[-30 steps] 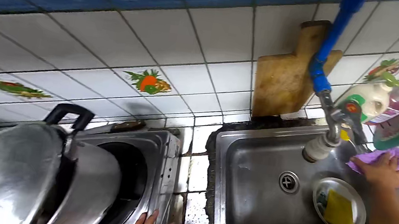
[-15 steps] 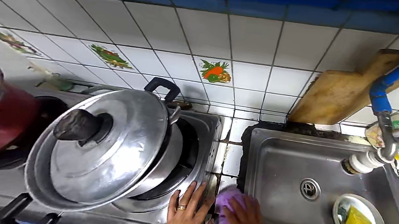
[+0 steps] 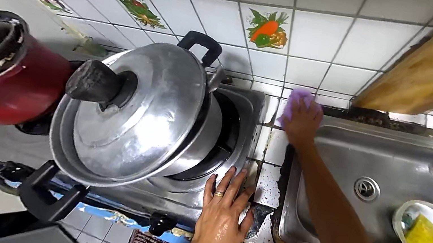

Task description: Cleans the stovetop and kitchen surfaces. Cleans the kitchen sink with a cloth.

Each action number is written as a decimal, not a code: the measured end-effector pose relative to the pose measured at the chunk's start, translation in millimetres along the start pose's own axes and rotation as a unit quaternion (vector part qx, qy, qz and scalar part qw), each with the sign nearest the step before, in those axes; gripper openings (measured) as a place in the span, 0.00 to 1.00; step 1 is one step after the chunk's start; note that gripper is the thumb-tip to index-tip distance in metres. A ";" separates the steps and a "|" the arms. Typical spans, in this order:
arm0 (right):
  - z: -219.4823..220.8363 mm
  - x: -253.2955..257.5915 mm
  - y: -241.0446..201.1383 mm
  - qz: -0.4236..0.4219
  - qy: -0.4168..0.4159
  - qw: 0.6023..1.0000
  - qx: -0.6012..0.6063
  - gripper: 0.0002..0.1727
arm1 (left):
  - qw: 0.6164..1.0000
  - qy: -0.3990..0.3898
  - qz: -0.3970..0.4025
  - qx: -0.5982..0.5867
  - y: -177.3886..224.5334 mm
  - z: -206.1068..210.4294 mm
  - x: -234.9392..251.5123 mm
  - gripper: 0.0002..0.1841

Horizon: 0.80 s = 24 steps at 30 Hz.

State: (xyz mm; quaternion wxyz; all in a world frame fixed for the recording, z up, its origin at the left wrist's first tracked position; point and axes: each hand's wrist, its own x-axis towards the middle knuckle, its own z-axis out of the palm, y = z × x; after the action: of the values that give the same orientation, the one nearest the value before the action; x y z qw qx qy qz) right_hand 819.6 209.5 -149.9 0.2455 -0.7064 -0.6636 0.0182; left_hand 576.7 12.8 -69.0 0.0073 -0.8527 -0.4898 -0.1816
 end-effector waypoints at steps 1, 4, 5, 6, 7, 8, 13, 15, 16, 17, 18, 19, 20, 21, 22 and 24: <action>-1.1 -20.9 -13.3 0.002 0.012 1.000 0.003 0.37 | 1.000 -0.001 0.002 -0.008 -0.4 -1.0 0.8 0.24; -13.3 -113.6 -54.6 -0.002 -0.050 0.998 0.029 0.37 | 0.999 -0.008 0.007 -0.031 1.0 -1.3 0.8 0.27; -23.7 -147.8 -69.0 -0.007 -0.086 0.995 0.053 0.35 | 0.999 -0.007 0.009 -0.032 1.3 -0.7 1.3 0.28; -36.5 -181.4 -82.0 -0.014 -0.108 0.990 0.089 0.33 | 0.999 -0.006 0.010 -0.031 1.0 0.0 2.1 0.29; -49.0 -214.5 -91.1 -0.025 -0.118 0.986 0.118 0.30 | 0.999 -0.003 0.010 -0.032 0.8 0.8 2.8 0.29; -60.4 -246.7 -93.9 -0.052 -0.131 0.982 0.123 0.27 | 0.999 -0.005 0.011 -0.037 0.8 0.8 2.7 0.29; -120.4 -358.2 -38.5 -0.001 -0.060 0.997 0.041 0.29 | 0.998 -0.022 0.022 -0.057 -0.3 -3.4 2.9 0.28; -148.2 -379.6 -1.5 0.072 -0.037 0.997 -0.014 0.28 | 0.997 -0.020 0.026 -0.070 -1.1 -3.0 1.8 0.27; -159.9 -386.2 17.4 0.108 -0.034 0.993 -0.042 0.27 | 0.997 -0.016 0.029 -0.071 -1.9 -2.5 2.1 0.27; -169.2 -390.9 37.4 0.147 -0.023 0.986 -0.078 0.28 | 0.997 -0.014 0.030 -0.071 -2.6 -1.8 3.6 0.27; -181.0 -393.3 55.7 0.199 -0.020 0.975 -0.100 0.29 | 0.997 -0.014 0.031 -0.070 -2.6 -1.5 5.0 0.27; -194.8 -393.6 72.1 0.256 -0.028 0.959 -0.114 0.30 | 0.997 -0.016 0.030 -0.069 -2.0 -1.6 5.2 0.27; -206.9 -392.2 86.7 0.309 -0.036 0.941 -0.129 0.31 | 0.997 -0.022 0.027 -0.068 -2.2 -2.3 3.9 0.27; -216.1 -387.7 99.1 0.358 -0.045 0.921 -0.145 0.31 | 0.997 -0.026 0.026 -0.066 -3.1 -3.9 2.7 0.26; -224.2 -377.5 108.7 0.410 -0.051 0.899 -0.146 0.31 | 0.997 -0.027 0.027 -0.066 -3.9 -5.1 3.0 0.26; -239.4 -342.9 117.2 0.514 -0.008 0.854 -0.077 0.25 | 0.997 -0.023 0.030 -0.068 -3.6 -5.8 5.4 0.26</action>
State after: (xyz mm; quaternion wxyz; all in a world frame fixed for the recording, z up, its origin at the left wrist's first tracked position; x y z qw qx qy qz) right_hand 971.9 -192.2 -85.9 0.1406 -0.9634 -0.2069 0.0959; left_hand 574.4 18.1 -62.5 -0.0569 -0.8695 -0.4504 -0.1946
